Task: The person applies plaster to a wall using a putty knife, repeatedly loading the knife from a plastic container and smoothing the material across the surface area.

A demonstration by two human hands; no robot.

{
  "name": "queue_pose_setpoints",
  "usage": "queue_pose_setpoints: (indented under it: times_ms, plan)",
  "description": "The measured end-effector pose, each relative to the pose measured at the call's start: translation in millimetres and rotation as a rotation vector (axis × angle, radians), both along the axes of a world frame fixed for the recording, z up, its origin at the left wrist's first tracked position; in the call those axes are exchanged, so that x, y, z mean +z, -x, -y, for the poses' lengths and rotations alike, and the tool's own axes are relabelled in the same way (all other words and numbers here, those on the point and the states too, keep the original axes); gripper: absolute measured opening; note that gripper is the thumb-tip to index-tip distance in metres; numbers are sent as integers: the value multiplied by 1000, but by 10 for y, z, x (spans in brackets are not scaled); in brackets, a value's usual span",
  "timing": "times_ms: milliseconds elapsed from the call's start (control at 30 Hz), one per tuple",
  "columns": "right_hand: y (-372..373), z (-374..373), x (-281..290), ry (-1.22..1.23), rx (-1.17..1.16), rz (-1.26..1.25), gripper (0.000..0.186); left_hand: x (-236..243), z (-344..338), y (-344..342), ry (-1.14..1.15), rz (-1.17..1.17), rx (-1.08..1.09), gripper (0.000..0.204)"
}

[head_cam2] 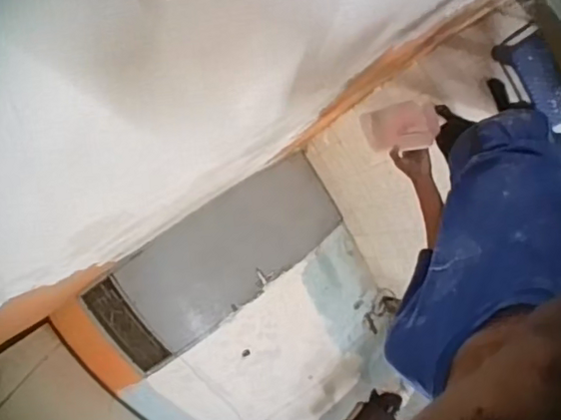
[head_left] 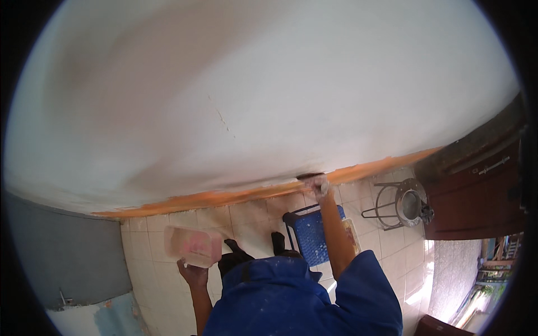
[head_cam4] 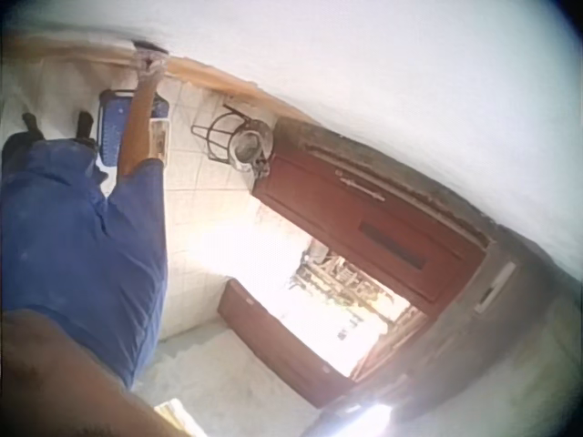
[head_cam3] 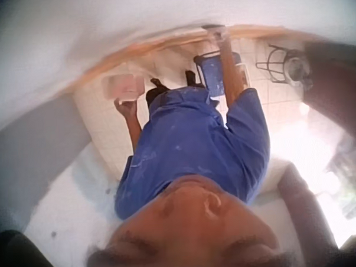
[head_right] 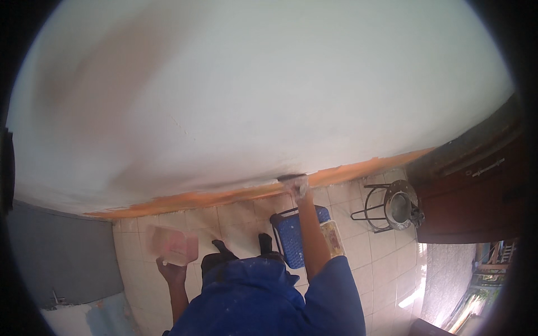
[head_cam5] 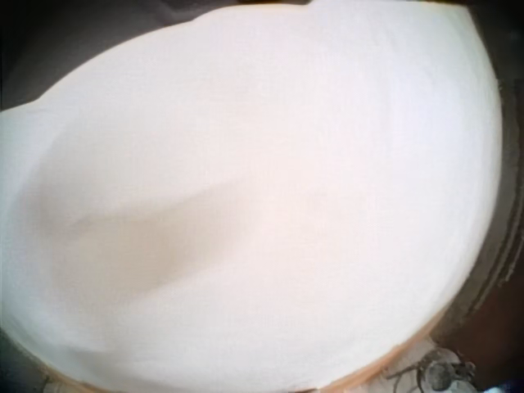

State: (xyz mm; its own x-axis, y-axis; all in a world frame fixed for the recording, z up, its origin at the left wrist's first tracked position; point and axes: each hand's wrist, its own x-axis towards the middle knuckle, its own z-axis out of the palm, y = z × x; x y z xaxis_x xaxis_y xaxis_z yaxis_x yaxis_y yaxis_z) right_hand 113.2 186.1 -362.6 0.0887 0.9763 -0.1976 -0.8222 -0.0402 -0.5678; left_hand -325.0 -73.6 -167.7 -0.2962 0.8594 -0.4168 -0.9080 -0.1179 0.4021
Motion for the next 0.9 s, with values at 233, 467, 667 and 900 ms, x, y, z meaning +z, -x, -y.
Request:
queue_pose_setpoints:
  times_ms: [233, 467, 667, 900]
  plan:
    - [31, 568, 1020, 140, -132, -35, 14, 88, 132, 2, 33, 27, 107, 57]
    - [117, 646, -32, 331, -82, 549, 14, 68, 65, -71, 63, -209, 49, 54]
    - [144, 101, 165, -111, -93, 283, 13, 210, 6, -168, 20, -24, 39, 54]
    - [271, 820, 529, 480, 13, 159, 12, 111, 169, -84, 42, 42, 171, 61]
